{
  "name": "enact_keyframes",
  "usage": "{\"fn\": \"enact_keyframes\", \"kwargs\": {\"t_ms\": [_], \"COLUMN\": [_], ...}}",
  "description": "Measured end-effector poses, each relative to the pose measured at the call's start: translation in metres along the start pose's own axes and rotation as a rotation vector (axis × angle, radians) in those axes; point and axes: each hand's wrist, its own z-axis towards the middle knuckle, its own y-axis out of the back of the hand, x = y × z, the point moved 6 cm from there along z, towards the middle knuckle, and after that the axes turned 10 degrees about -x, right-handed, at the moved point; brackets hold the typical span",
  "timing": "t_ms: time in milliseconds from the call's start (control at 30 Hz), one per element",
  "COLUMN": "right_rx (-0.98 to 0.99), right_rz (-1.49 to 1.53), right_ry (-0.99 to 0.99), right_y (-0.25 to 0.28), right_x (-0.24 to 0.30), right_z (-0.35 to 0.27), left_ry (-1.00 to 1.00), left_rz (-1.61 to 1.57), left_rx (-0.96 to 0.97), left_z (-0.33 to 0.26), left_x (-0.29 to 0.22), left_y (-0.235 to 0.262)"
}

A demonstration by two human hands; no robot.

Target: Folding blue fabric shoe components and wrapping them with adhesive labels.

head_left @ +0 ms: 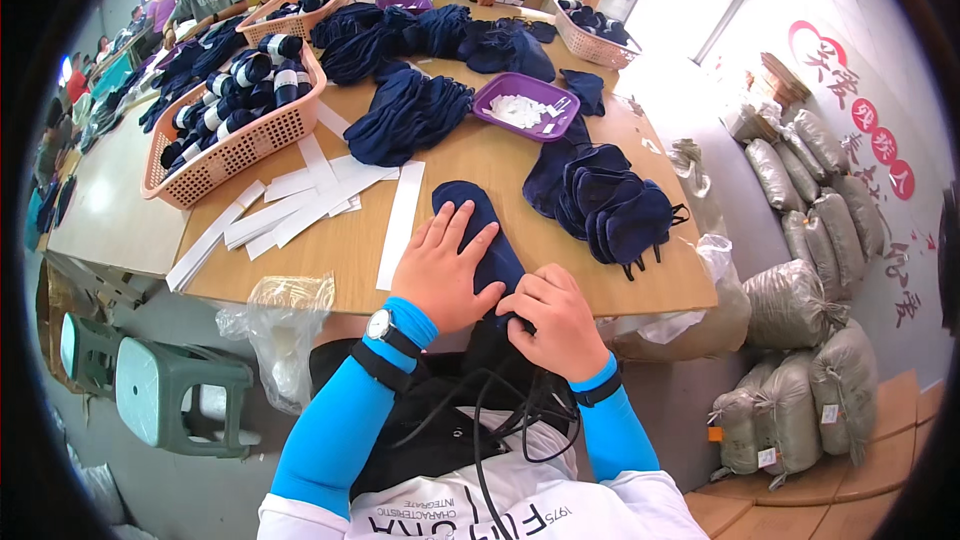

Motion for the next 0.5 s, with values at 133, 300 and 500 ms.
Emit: {"fn": "enact_keyframes", "kwargs": {"t_ms": [133, 300, 500], "right_rx": [-0.188, -0.376, -0.284], "right_rz": [-0.087, 0.023, 0.011], "right_ry": [0.102, 0.029, -0.146], "right_y": [0.007, -0.004, 0.003], "right_x": [0.007, -0.017, 0.000], "right_z": [-0.009, -0.038, -0.024], "left_ry": [-0.002, -0.005, -0.005], "left_rz": [0.003, 0.002, 0.002], "left_rx": [-0.009, -0.010, -0.016], "left_z": [-0.001, 0.001, -0.002], "left_x": [-0.001, -0.001, 0.002], "left_y": [-0.002, -0.007, -0.007]}}
